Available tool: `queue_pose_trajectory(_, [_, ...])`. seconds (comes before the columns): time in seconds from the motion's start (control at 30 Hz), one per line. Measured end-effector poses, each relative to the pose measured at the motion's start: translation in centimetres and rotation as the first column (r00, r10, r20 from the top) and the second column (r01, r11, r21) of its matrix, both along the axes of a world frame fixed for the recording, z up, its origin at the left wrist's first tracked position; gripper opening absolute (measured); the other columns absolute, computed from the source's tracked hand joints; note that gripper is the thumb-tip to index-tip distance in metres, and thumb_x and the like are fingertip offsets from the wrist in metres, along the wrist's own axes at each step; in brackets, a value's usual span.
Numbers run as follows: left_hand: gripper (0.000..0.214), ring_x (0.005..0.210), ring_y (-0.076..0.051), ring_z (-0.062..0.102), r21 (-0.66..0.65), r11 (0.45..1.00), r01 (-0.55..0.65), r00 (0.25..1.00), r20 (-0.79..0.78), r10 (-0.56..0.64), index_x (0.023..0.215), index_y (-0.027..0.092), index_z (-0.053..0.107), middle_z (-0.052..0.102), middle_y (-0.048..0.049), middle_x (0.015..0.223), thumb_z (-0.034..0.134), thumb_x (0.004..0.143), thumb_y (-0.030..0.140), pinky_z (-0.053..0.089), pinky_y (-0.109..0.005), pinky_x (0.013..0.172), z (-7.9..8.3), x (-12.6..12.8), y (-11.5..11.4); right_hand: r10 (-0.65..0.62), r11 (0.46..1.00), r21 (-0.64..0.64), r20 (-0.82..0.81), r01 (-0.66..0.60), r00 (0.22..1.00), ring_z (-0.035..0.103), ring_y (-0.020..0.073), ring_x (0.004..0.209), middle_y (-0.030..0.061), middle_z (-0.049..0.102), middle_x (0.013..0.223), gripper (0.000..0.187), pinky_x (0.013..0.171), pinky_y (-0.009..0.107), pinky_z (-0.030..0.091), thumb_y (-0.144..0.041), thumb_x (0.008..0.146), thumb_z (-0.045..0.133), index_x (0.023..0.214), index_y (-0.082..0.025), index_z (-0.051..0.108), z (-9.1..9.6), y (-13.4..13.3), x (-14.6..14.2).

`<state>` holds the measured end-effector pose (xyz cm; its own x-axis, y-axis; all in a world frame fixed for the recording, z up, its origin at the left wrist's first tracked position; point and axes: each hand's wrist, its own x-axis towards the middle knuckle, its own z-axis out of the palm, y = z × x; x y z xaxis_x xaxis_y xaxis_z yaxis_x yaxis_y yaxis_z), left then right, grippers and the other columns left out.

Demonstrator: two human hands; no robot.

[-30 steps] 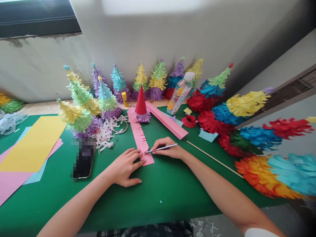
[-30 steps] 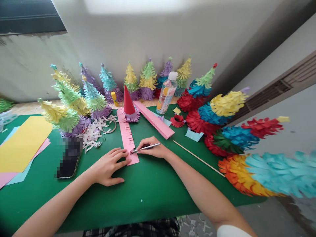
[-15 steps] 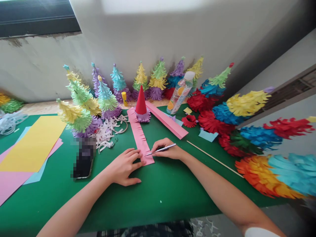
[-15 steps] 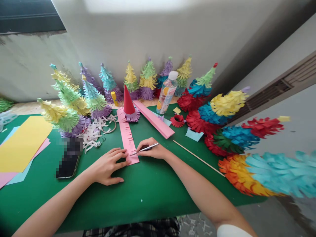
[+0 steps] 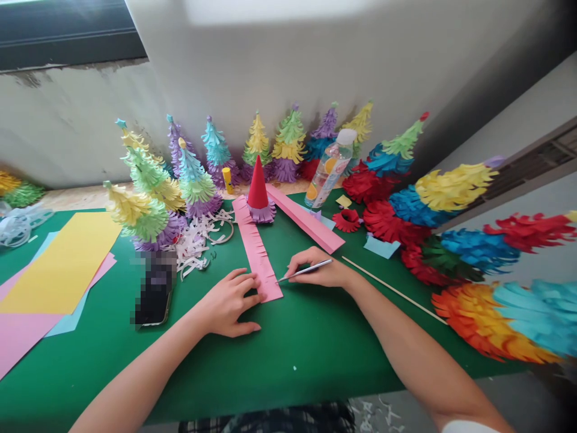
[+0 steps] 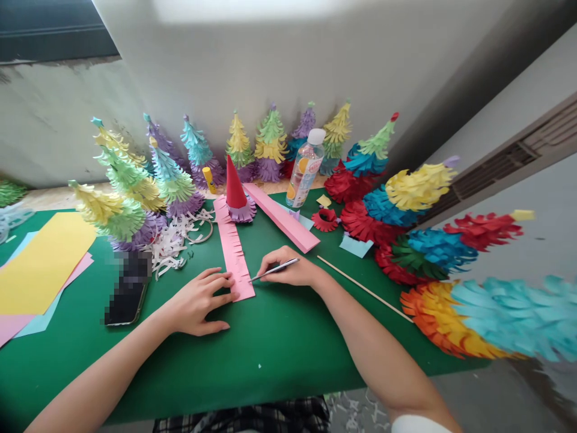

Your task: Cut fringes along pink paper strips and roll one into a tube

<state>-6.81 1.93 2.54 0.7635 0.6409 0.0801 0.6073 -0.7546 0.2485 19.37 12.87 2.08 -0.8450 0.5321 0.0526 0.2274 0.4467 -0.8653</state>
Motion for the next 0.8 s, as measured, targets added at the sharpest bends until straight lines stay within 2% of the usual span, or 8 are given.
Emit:
queue_pose_trajectory(0.13, [0.052,0.119,-0.030,0.048,0.014,1.000,0.010,1.000,0.008,-0.010,0.120,0.017,0.057,0.056,-0.0139,0.121,0.052,0.083,0.053,0.028,-0.049,0.108,-0.2,0.0,-0.1,-0.082,0.988,-0.128,-0.006,0.081,0.997,0.065,0.0153,0.069,0.0050,0.070,0.072,0.023,0.076,0.030,0.053,-0.036,0.073,0.072,0.076,-0.014,0.071,-0.3,0.5,1.6])
queue_pose_trajectory(0.23, [0.053,0.121,-0.031,0.047,0.019,1.000,0.016,1.000,0.001,-0.016,0.121,0.016,0.056,0.056,-0.0134,0.121,0.051,0.084,0.053,0.029,-0.048,0.108,-0.3,0.0,-0.2,-0.121,0.969,-0.227,-0.074,0.101,0.990,0.066,0.0152,0.070,0.0031,0.069,0.071,0.024,0.086,0.035,0.052,-0.037,0.072,0.073,0.076,-0.014,0.070,-1.1,0.3,1.2])
queue_pose_trajectory(0.4, [0.054,0.123,-0.032,0.045,0.016,1.000,0.018,1.000,-0.006,-0.018,0.123,0.016,0.055,0.056,-0.0131,0.123,0.050,0.084,0.053,0.029,-0.048,0.108,-0.3,-0.1,-0.2,-0.079,0.982,-0.179,-0.084,0.063,0.993,0.065,0.0150,0.072,0.0046,0.069,0.076,0.023,0.084,0.034,0.053,-0.037,0.074,0.072,0.079,-0.014,0.071,-2.0,0.0,0.0])
queue_pose_trajectory(0.6, [0.056,0.126,-0.032,0.042,0.015,1.000,0.023,1.000,0.006,-0.023,0.125,0.015,0.054,0.056,-0.0138,0.123,0.051,0.083,0.052,0.029,-0.048,0.108,-0.3,0.0,-0.3,-0.060,0.992,-0.112,-0.081,0.051,0.995,0.066,0.0167,0.074,0.0064,0.072,0.080,0.022,0.082,0.034,0.052,-0.036,0.076,0.070,0.082,-0.015,0.072,-2.3,-0.4,-0.8])
queue_pose_trajectory(0.7, [0.056,0.125,-0.033,0.043,0.008,1.000,0.023,1.000,0.001,-0.023,0.125,0.015,0.054,0.056,-0.0149,0.120,0.052,0.083,0.051,0.030,-0.049,0.107,-0.2,0.0,-0.3,-0.065,0.990,-0.130,-0.104,0.051,0.992,0.066,0.0162,0.073,0.0061,0.072,0.079,0.023,0.081,0.034,0.053,-0.036,0.076,0.071,0.082,-0.015,0.072,-2.3,-0.6,-1.1])
queue_pose_trajectory(0.8, [0.058,0.121,-0.032,0.046,0.002,1.000,0.031,1.000,0.004,-0.031,0.125,0.014,0.054,0.055,-0.0164,0.121,0.053,0.081,0.051,0.033,-0.049,0.106,-0.1,0.0,-0.3,-0.135,0.975,-0.199,-0.151,0.104,0.979,0.065,0.0153,0.071,0.0047,0.070,0.077,0.022,0.079,0.032,0.054,-0.036,0.073,0.073,0.079,-0.015,0.071,-2.2,-0.7,-1.0])
